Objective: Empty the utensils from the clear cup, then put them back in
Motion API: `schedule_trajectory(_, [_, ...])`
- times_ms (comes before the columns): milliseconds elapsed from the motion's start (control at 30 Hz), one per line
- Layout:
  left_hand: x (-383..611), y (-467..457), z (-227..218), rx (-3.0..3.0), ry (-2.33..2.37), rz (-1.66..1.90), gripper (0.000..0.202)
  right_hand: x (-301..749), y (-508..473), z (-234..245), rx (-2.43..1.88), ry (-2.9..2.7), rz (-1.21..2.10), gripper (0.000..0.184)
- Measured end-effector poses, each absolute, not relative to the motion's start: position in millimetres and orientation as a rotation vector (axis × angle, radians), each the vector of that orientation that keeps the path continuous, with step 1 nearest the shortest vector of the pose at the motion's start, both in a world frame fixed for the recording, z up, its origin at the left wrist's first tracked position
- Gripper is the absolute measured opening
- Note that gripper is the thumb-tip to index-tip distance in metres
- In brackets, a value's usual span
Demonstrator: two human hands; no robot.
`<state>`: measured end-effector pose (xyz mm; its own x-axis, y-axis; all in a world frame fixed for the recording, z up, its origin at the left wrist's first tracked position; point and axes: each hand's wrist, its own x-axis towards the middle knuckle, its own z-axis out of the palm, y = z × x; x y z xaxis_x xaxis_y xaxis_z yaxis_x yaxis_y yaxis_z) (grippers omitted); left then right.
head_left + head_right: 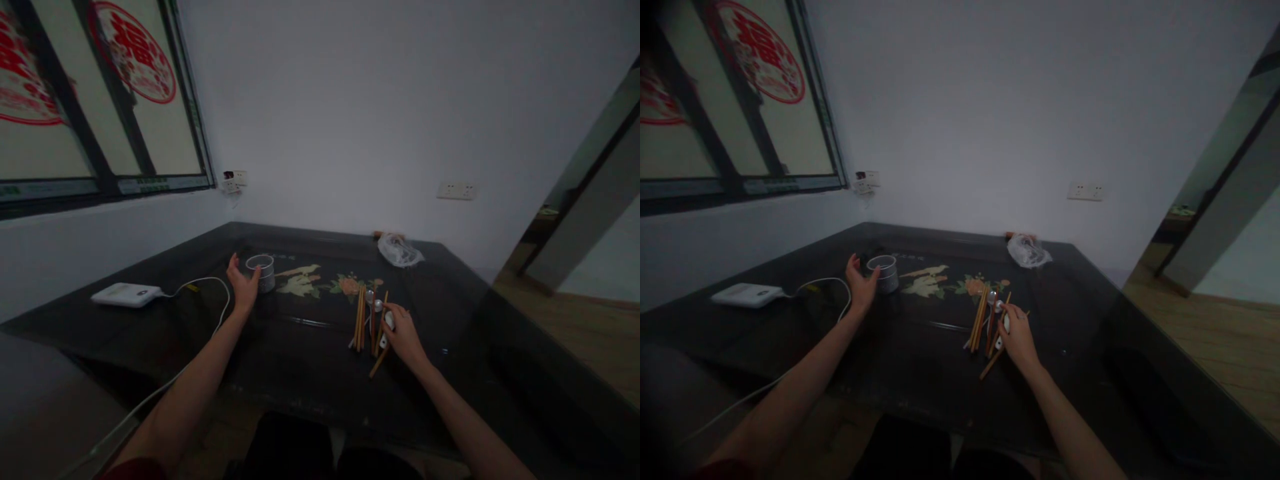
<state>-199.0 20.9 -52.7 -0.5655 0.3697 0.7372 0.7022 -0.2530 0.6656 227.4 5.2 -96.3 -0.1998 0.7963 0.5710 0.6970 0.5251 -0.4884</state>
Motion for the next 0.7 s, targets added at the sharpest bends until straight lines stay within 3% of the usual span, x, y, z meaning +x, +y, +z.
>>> schedule_trajectory(133, [-208.1, 39.1, -75.7, -1.338, -1.913, -2.03, 0.095, 228.3, 6.2, -96.4, -1.197, -1.933, 0.156, 0.036])
schedule_trajectory(300, [-211.0, 44.2, -86.4, -1.485, -1.988, -2.111, 0.109, 230.7, 8.2, -95.6, -1.216, -1.919, 0.162, 0.034])
schedule_trajectory(700, [-214.9, 41.6, -89.9, -1.472, -2.274, -1.957, 0.072, 231.9, 6.5, -92.5, -1.249, -1.9, 0.187, 0.033])
